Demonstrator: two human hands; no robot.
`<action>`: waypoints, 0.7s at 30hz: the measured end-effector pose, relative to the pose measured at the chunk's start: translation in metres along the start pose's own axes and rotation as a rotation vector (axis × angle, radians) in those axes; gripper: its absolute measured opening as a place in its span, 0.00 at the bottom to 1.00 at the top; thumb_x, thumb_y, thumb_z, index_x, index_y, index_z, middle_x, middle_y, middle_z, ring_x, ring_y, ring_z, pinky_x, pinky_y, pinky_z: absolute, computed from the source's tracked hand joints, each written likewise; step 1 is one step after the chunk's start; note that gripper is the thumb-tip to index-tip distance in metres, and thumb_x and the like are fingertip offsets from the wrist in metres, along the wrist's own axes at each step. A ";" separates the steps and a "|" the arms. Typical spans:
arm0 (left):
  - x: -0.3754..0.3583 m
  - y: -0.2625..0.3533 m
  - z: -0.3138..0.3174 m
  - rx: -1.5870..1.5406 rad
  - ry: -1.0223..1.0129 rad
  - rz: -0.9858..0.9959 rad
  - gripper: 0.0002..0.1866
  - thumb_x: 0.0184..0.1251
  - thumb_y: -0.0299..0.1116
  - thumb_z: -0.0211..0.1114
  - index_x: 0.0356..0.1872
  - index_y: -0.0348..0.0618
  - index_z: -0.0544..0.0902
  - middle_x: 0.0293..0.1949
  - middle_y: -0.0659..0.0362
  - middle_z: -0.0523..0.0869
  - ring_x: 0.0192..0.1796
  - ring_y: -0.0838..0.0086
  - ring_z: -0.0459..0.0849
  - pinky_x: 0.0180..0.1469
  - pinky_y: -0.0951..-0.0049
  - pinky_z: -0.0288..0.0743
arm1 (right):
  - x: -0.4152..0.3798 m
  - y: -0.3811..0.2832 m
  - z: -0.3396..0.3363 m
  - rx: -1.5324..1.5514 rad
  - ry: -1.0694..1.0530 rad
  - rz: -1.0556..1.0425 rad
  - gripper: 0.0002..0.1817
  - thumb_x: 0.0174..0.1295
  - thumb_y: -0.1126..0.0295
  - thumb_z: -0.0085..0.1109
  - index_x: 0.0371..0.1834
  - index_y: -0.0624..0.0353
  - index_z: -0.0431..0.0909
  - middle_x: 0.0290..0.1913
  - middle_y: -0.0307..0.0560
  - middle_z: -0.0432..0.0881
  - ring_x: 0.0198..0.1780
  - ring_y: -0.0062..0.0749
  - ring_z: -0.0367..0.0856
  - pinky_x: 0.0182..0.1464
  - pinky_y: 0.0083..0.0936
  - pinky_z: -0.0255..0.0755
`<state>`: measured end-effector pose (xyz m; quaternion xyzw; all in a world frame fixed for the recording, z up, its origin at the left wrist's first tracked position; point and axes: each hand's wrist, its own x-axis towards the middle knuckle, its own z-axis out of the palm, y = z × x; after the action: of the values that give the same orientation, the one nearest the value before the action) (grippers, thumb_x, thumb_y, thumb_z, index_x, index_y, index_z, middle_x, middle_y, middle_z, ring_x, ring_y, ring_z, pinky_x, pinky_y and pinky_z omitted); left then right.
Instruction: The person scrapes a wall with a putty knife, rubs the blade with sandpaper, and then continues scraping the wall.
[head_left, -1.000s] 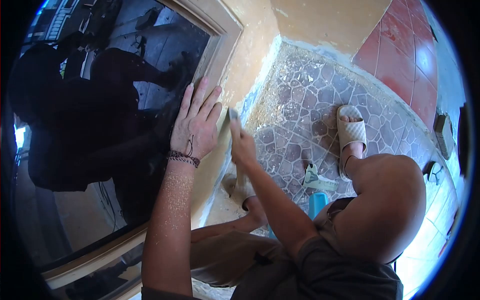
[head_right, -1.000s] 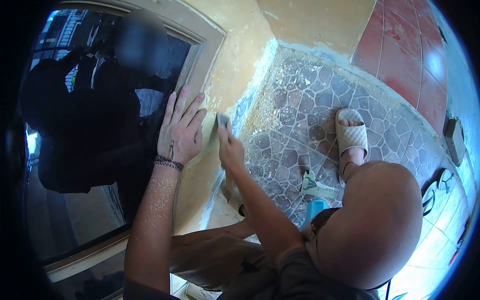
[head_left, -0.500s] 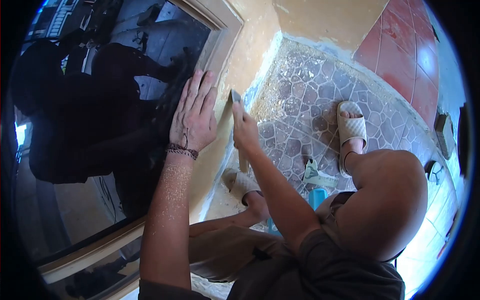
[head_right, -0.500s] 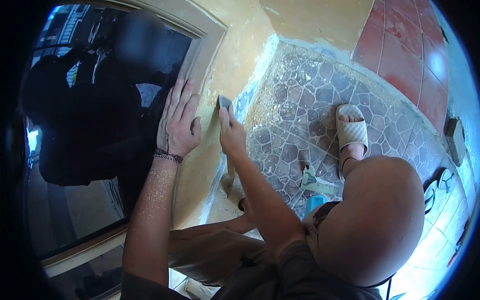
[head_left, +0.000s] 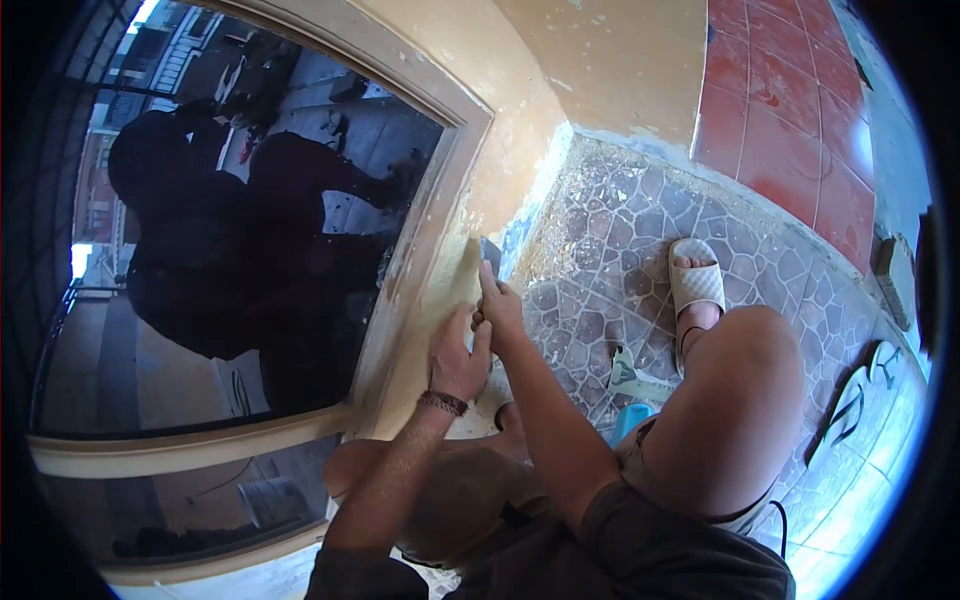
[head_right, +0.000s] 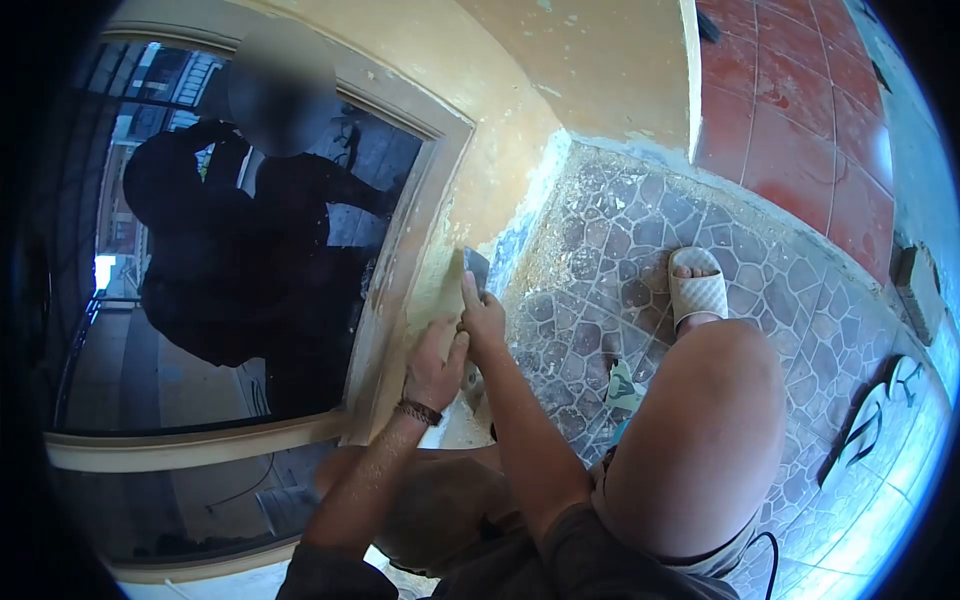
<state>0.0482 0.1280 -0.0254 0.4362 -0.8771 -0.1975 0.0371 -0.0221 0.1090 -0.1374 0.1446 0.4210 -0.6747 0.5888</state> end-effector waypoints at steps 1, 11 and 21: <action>-0.009 0.004 0.002 -0.064 -0.031 -0.172 0.24 0.69 0.45 0.57 0.56 0.34 0.74 0.54 0.41 0.81 0.57 0.51 0.79 0.60 0.60 0.70 | -0.010 -0.001 -0.002 0.057 -0.035 0.035 0.36 0.59 0.40 0.61 0.46 0.70 0.74 0.22 0.39 0.71 0.19 0.22 0.68 0.21 0.22 0.66; 0.004 -0.010 0.013 -0.305 -0.081 -0.538 0.37 0.61 0.60 0.62 0.54 0.31 0.74 0.46 0.44 0.84 0.47 0.61 0.84 0.49 0.67 0.76 | -0.023 0.006 0.003 0.304 -0.154 0.345 0.28 0.57 0.38 0.63 0.30 0.53 0.70 0.19 0.33 0.64 0.17 0.20 0.63 0.19 0.20 0.63; 0.049 -0.031 0.057 -0.424 -0.011 -0.594 0.34 0.59 0.63 0.63 0.44 0.35 0.78 0.37 0.48 0.84 0.40 0.58 0.83 0.46 0.63 0.74 | 0.014 -0.005 0.001 -0.344 0.064 0.181 0.43 0.58 0.29 0.49 0.36 0.68 0.80 0.28 0.47 0.78 0.31 0.34 0.76 0.36 0.29 0.70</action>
<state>0.0274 0.0906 -0.0943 0.6536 -0.6517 -0.3796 0.0631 -0.0304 0.0983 -0.1447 0.1006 0.5340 -0.5321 0.6493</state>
